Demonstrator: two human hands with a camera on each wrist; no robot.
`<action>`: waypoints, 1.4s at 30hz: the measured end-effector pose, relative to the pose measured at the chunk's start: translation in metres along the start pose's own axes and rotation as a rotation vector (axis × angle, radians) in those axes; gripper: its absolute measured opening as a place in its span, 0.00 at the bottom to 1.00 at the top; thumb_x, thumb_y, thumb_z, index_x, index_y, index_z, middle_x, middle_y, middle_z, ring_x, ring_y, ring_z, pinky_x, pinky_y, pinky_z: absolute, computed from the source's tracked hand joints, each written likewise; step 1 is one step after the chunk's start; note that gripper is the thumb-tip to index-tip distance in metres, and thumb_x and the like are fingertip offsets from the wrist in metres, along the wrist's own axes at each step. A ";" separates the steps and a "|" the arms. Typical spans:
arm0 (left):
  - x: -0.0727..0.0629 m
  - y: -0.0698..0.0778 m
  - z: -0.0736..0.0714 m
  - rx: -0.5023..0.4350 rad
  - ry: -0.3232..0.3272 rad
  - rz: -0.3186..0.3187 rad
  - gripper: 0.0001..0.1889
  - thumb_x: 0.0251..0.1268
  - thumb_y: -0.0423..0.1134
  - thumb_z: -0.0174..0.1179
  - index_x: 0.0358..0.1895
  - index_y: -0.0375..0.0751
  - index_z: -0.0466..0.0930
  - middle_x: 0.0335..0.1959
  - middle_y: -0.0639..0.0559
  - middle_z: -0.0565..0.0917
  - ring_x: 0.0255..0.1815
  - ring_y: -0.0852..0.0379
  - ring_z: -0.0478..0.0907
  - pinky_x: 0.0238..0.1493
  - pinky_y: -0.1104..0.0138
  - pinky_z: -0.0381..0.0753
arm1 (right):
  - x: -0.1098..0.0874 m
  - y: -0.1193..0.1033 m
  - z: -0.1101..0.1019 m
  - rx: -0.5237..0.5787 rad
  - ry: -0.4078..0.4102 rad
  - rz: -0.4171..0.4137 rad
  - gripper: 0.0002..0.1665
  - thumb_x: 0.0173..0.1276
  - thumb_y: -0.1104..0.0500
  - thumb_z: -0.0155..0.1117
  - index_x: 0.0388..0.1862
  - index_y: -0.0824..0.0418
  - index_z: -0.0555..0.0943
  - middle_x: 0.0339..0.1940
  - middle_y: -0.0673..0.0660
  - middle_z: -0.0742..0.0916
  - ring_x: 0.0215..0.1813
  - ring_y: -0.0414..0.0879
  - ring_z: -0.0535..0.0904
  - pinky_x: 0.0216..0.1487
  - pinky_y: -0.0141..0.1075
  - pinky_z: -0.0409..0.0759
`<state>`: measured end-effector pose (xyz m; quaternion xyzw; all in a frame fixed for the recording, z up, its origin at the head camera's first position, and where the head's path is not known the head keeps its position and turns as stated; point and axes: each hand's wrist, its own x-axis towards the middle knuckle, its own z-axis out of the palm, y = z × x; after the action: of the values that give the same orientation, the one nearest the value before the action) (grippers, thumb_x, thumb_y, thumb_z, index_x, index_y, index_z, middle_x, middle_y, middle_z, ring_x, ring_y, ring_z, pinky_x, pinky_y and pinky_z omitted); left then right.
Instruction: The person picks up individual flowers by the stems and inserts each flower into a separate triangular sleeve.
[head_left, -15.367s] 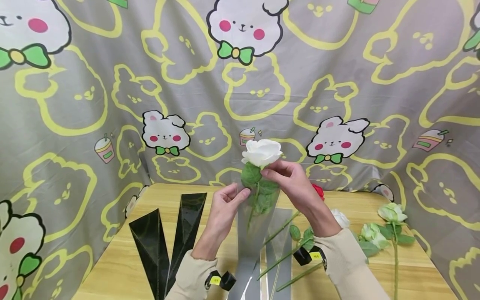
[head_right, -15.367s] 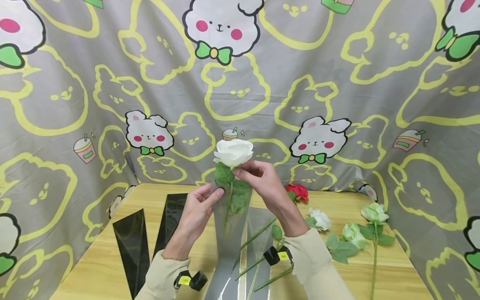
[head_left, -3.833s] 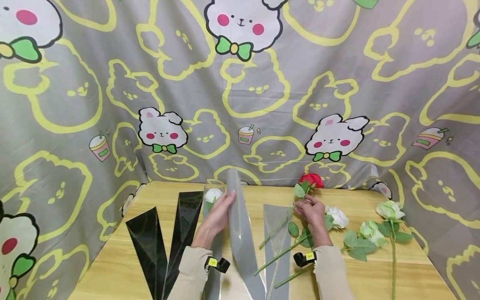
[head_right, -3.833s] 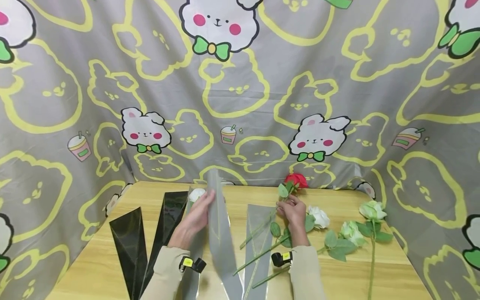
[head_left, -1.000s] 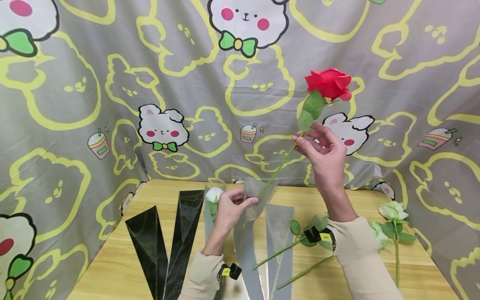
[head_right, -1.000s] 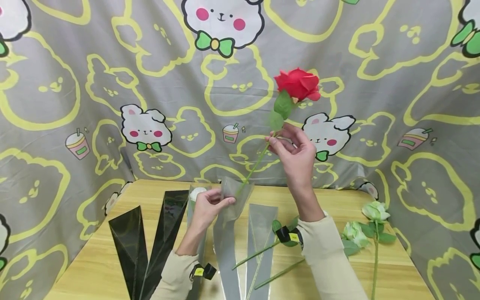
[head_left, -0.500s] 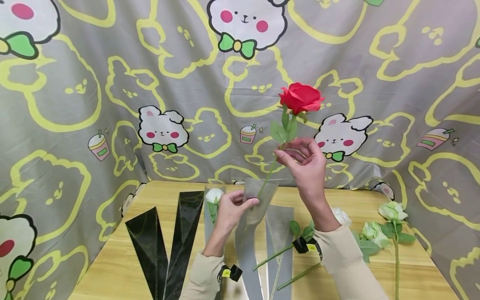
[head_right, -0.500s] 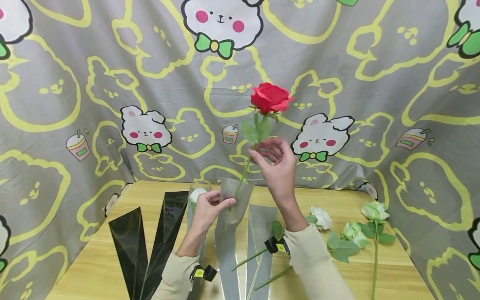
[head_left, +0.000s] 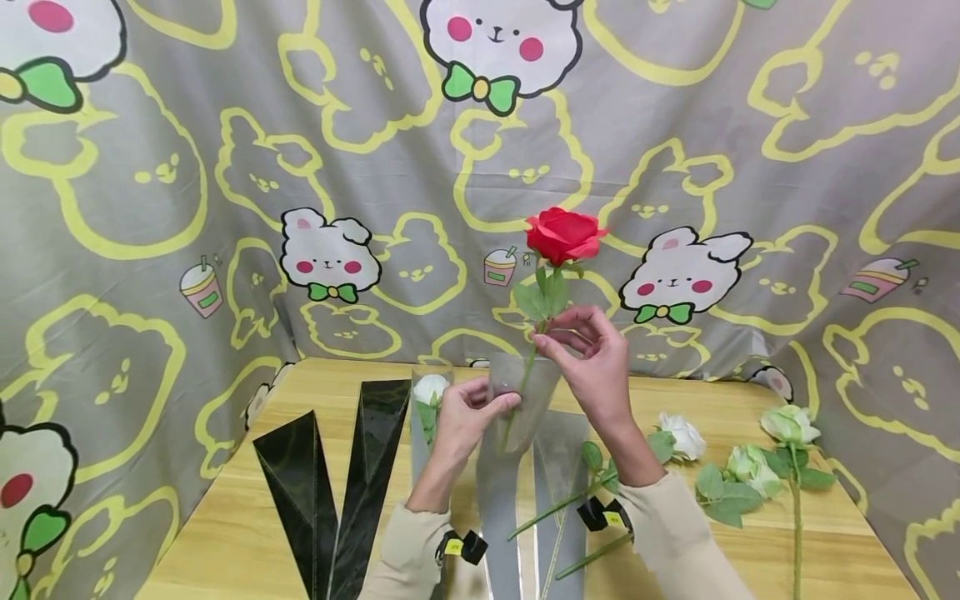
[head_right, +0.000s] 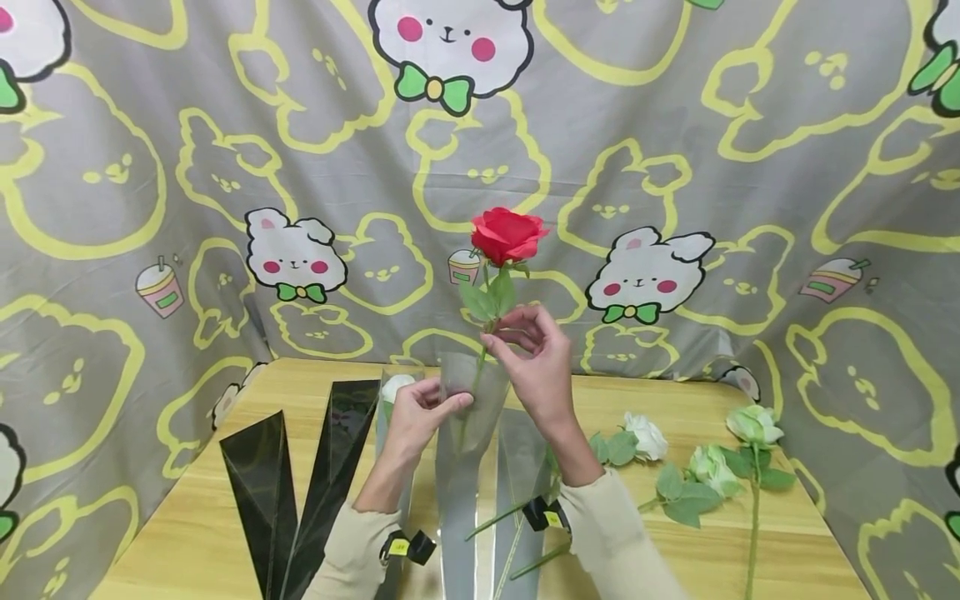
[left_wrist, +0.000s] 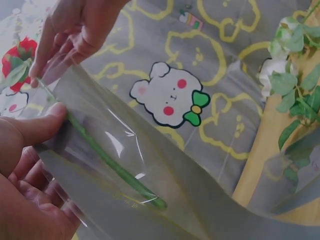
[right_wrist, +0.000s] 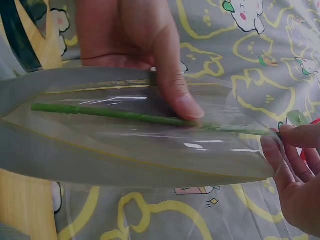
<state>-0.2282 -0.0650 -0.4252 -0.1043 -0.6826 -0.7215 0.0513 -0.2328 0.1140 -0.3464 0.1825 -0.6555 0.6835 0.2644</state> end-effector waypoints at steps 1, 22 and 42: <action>0.000 0.000 0.000 -0.003 0.002 -0.001 0.12 0.59 0.33 0.76 0.43 0.31 0.89 0.34 0.43 0.90 0.33 0.60 0.85 0.36 0.70 0.81 | -0.001 0.001 0.000 -0.003 -0.007 0.000 0.19 0.58 0.75 0.77 0.45 0.73 0.77 0.40 0.66 0.87 0.40 0.48 0.89 0.44 0.40 0.87; -0.003 0.001 0.009 -0.080 -0.022 -0.012 0.13 0.59 0.30 0.75 0.45 0.27 0.87 0.35 0.41 0.90 0.32 0.60 0.86 0.35 0.70 0.82 | -0.008 -0.005 -0.015 -0.155 -0.069 0.061 0.17 0.64 0.67 0.76 0.48 0.68 0.80 0.43 0.61 0.87 0.46 0.47 0.85 0.51 0.34 0.83; -0.006 0.002 0.009 -0.073 -0.084 0.008 0.12 0.60 0.29 0.74 0.44 0.27 0.86 0.34 0.43 0.90 0.32 0.61 0.84 0.35 0.70 0.80 | 0.025 -0.021 -0.019 -0.052 -0.019 0.216 0.07 0.70 0.66 0.68 0.40 0.72 0.86 0.38 0.46 0.89 0.54 0.47 0.79 0.48 0.32 0.79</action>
<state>-0.2216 -0.0568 -0.4243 -0.1389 -0.6569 -0.7408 0.0214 -0.2383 0.1364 -0.3161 0.1105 -0.6913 0.6889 0.1876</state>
